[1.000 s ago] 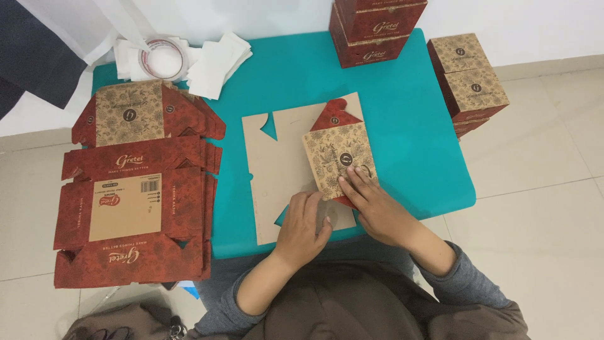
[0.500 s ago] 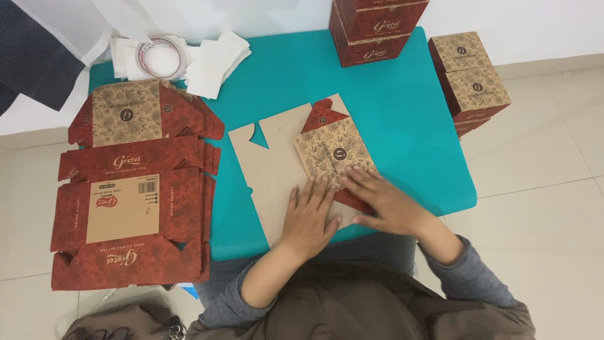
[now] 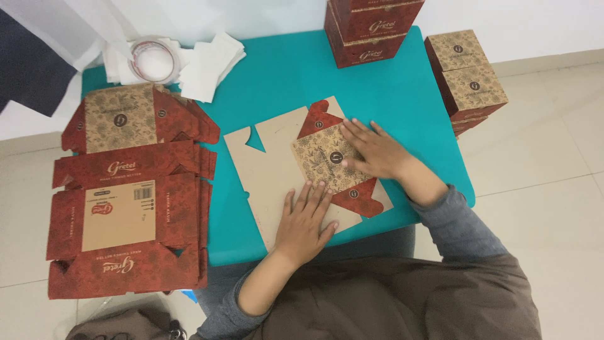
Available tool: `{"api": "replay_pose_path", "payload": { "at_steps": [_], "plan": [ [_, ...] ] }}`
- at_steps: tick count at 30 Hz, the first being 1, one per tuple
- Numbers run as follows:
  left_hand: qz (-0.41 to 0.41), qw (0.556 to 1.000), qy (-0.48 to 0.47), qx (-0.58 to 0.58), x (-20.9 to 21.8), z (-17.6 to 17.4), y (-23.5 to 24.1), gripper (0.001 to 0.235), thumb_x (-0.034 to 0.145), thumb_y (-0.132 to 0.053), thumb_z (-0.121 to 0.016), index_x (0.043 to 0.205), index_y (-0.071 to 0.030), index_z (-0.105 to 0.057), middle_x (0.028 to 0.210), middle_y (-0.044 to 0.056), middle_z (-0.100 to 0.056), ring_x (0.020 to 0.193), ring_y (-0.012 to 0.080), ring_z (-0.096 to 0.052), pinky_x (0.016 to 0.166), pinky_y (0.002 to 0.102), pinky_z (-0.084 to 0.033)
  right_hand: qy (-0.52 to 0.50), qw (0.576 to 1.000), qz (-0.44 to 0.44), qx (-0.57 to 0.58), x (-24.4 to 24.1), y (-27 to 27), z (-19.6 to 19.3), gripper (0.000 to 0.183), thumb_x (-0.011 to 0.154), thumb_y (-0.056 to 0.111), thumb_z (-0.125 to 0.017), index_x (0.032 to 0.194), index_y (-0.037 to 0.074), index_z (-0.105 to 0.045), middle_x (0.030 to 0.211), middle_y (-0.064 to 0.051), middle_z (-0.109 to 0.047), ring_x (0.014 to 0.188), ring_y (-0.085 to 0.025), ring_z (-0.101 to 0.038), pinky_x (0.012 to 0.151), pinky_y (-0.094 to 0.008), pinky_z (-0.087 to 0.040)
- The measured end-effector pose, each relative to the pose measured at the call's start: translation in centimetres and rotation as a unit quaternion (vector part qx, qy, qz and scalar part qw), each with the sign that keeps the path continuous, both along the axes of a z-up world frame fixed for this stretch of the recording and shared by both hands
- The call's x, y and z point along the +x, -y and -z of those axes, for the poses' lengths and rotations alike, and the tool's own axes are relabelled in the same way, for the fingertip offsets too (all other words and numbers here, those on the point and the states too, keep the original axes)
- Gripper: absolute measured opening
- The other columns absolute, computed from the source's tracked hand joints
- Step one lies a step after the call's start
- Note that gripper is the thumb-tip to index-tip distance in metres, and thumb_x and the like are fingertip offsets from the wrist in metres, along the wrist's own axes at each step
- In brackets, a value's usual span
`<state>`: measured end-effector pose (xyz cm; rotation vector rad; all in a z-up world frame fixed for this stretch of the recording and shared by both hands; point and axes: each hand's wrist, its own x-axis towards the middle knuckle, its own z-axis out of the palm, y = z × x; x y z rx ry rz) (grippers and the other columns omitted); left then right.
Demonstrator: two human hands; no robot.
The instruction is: The person assembles a flat-pack cardboard box by folding and tucking its flaps into place. They then insert a white paper insert and close the lid, completing one box.
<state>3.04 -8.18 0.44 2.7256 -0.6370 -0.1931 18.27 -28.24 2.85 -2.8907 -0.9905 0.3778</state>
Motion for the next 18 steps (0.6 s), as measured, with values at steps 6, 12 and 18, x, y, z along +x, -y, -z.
{"api": "replay_pose_path", "payload": {
  "at_steps": [6,12,18],
  "plan": [
    [-0.006,1.000,0.000,-0.019,-0.1,0.4,-0.2,0.064,0.093,-0.047,-0.031,0.145,-0.011,-0.021,0.150,0.016,-0.017,0.139,0.0350,-0.011,0.109,0.055,-0.004,0.044,0.998,0.000,-0.035,-0.5,-0.1,1.3,0.090,0.084,0.075,-0.021,0.148,0.012,-0.015,0.153,-0.009,-0.017,0.141,-0.024,-0.015,0.113,-0.049,-0.013],
    [-0.043,0.994,0.033,-0.096,-0.4,-0.1,-0.5,0.080,0.088,-0.043,-0.051,0.145,-0.003,-0.012,0.147,0.025,-0.013,0.136,0.0431,-0.011,0.108,0.054,-0.016,0.043,0.993,0.054,-0.098,-9.2,-0.4,0.9,0.105,0.074,0.080,-0.044,0.147,0.010,-0.015,0.152,-0.013,-0.016,0.140,-0.029,-0.013,0.111,-0.053,-0.009],
    [-0.061,0.965,0.084,-0.242,-0.9,-0.4,-1.1,0.076,0.083,-0.022,-0.057,0.144,0.000,-0.017,0.141,0.028,-0.027,0.132,0.0478,-0.023,0.105,0.058,-0.022,0.151,0.966,0.190,0.086,-12.5,-2.9,3.3,0.084,0.081,0.058,-0.056,0.145,0.013,-0.029,0.141,-0.017,-0.038,0.133,-0.034,-0.032,0.107,-0.054,-0.023]
  ]
}}
